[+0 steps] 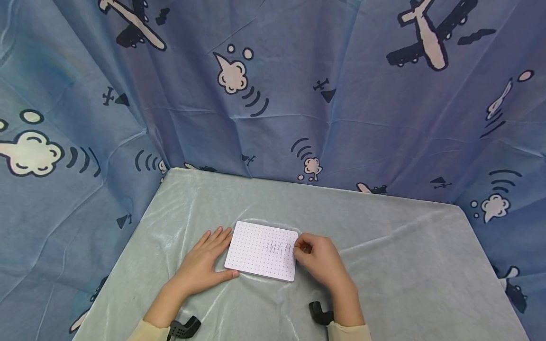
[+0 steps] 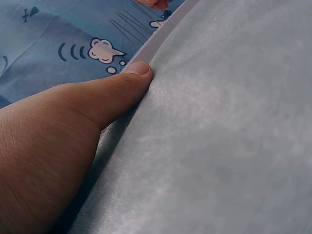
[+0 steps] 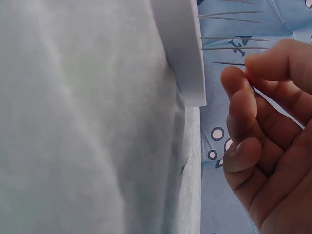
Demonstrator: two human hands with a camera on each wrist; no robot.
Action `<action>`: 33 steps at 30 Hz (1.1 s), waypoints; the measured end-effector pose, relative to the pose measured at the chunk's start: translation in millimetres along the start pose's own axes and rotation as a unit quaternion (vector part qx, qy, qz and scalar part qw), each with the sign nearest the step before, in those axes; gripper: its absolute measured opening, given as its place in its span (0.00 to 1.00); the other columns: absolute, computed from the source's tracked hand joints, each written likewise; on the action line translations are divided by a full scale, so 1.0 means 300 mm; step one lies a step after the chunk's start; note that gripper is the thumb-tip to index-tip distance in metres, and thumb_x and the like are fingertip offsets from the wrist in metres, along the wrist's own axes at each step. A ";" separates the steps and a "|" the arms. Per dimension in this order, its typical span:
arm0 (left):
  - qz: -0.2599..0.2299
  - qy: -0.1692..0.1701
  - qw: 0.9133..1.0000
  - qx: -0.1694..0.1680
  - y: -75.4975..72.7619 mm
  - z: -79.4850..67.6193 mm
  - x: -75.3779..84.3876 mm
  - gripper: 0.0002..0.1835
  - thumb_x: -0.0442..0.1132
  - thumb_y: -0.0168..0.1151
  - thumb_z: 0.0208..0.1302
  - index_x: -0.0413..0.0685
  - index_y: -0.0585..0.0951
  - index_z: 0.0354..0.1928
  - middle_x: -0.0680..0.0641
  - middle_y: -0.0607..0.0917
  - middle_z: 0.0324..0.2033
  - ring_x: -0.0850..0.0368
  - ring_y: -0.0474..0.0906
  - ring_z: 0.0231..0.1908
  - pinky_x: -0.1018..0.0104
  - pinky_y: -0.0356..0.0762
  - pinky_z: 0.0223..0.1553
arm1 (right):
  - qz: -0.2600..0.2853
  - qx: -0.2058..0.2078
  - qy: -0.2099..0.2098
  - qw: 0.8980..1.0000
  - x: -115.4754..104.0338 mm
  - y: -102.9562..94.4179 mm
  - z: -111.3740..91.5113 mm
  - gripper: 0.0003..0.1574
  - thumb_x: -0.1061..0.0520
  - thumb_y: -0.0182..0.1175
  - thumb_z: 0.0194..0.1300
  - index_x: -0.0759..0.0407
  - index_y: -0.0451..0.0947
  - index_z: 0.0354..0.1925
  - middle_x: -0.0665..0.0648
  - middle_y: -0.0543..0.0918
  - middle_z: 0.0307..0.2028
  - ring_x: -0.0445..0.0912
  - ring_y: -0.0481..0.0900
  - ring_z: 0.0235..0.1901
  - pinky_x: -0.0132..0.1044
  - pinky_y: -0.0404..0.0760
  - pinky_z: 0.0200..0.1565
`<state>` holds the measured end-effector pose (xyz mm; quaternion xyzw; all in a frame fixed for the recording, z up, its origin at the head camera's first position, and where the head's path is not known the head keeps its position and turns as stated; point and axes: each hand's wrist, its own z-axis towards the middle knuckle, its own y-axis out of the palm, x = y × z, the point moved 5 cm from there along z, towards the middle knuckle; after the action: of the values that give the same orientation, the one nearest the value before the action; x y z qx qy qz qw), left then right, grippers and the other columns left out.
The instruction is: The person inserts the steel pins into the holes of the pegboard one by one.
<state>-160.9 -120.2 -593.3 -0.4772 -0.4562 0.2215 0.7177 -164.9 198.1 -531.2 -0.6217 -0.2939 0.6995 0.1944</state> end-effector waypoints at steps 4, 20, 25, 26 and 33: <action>0.001 -0.010 1.000 -0.018 0.008 0.001 -0.005 0.60 0.80 0.64 0.63 0.47 0.64 0.86 0.49 0.60 0.85 0.50 0.49 0.86 0.53 0.38 0.87 | 0.001 0.000 -0.002 1.000 0.002 0.008 0.000 0.12 0.68 0.71 0.63 0.50 0.86 0.31 0.45 0.82 0.26 0.41 0.77 0.28 0.33 0.79 0.28; 0.003 -0.017 0.999 -0.034 0.011 0.000 -0.008 0.60 0.80 0.64 0.64 0.48 0.62 0.86 0.50 0.58 0.86 0.52 0.46 0.86 0.55 0.34 0.87 | -0.034 -0.001 0.000 0.999 0.002 0.013 0.000 0.11 0.67 0.72 0.64 0.50 0.87 0.32 0.44 0.82 0.26 0.41 0.76 0.27 0.33 0.78 0.28; 0.005 -0.019 0.999 -0.035 0.012 -0.001 -0.011 0.61 0.80 0.63 0.64 0.48 0.61 0.86 0.51 0.58 0.86 0.52 0.45 0.86 0.56 0.33 0.87 | -0.042 -0.001 0.009 0.999 0.004 0.012 0.002 0.10 0.65 0.72 0.66 0.50 0.87 0.33 0.45 0.83 0.27 0.42 0.77 0.28 0.34 0.78 0.29; 0.006 -0.019 0.999 -0.035 0.012 -0.001 -0.011 0.61 0.80 0.63 0.64 0.48 0.61 0.87 0.51 0.58 0.86 0.53 0.45 0.86 0.56 0.33 0.87 | -0.044 -0.001 0.011 0.999 0.005 0.012 0.003 0.09 0.65 0.72 0.66 0.50 0.88 0.33 0.46 0.83 0.28 0.42 0.77 0.28 0.34 0.79 0.30; 0.004 -0.019 0.999 -0.035 0.010 0.000 -0.010 0.61 0.81 0.62 0.64 0.49 0.61 0.87 0.51 0.57 0.86 0.53 0.44 0.86 0.56 0.33 0.87 | -0.064 0.000 0.001 0.998 0.002 0.017 0.006 0.09 0.64 0.73 0.66 0.50 0.88 0.33 0.44 0.83 0.28 0.41 0.77 0.29 0.35 0.79 0.32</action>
<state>-162.1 -121.0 -597.3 -0.4996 -0.4752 0.2176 0.6908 -166.3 194.4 -534.9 -0.6022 -0.3330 0.6851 0.2391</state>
